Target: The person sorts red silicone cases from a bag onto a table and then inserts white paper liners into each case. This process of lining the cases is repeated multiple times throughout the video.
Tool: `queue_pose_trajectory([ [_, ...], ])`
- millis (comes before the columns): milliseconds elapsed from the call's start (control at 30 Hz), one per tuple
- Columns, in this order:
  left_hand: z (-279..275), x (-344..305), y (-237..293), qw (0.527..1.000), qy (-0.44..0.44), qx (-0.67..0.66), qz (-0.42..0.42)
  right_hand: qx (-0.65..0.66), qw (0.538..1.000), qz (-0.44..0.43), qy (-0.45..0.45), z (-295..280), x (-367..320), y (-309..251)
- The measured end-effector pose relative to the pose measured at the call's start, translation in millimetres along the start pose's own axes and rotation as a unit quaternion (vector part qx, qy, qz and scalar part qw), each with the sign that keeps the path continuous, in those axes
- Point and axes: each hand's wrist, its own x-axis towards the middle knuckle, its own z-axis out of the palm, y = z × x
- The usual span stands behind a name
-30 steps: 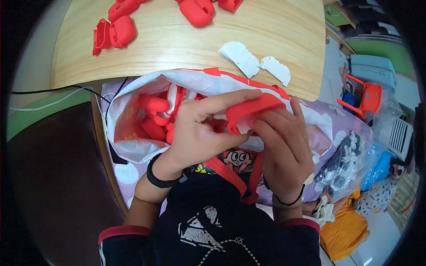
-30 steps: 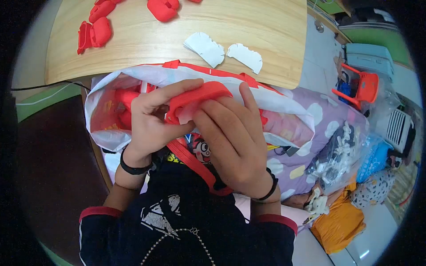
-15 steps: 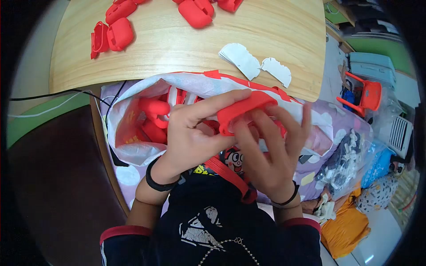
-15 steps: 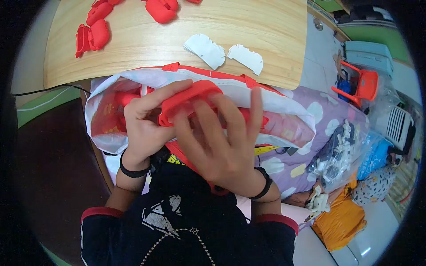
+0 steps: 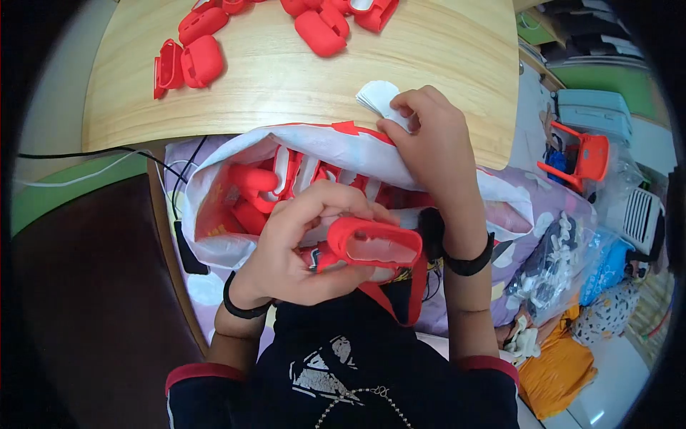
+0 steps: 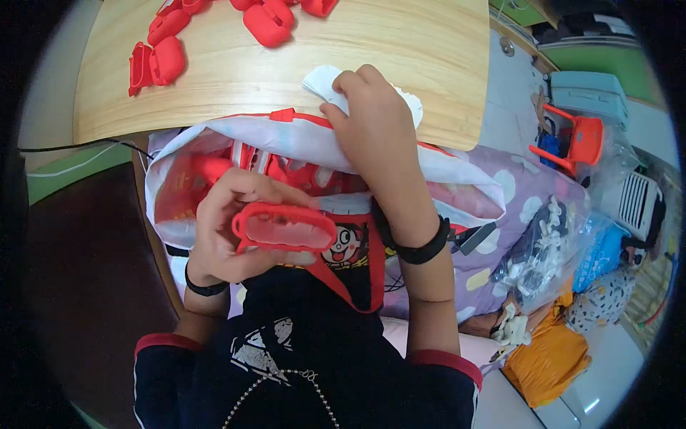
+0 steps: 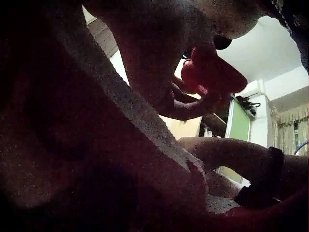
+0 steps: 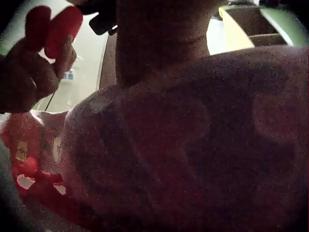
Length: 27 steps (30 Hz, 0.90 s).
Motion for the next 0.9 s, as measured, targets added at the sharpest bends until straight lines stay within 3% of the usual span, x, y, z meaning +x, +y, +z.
queue_pose_trajectory([
  [100, -5.6, -6.0, 13.5, 0.992, 0.042, -0.074, -0.095, 0.018, 1.0, 0.018, 0.003, 0.9, 0.3, 0.8],
  [267, -1.6, -10.1, 7.9, 0.944, 0.123, -0.262, -0.159, 0.059, 0.997, 0.046, -0.01, -3.8, 1.4, -1.0],
  [700, -8.0, -1.3, 9.5, 0.928, 0.073, -0.31, -0.192, 0.065, 0.997, 0.036, -0.017, -4.4, 3.0, -1.3],
  [900, 19.2, 35.7, 18.2, 0.88, 0.197, -0.373, -0.217, 0.037, 0.999, 0.036, -0.007, 0.9, 2.5, 0.0],
])
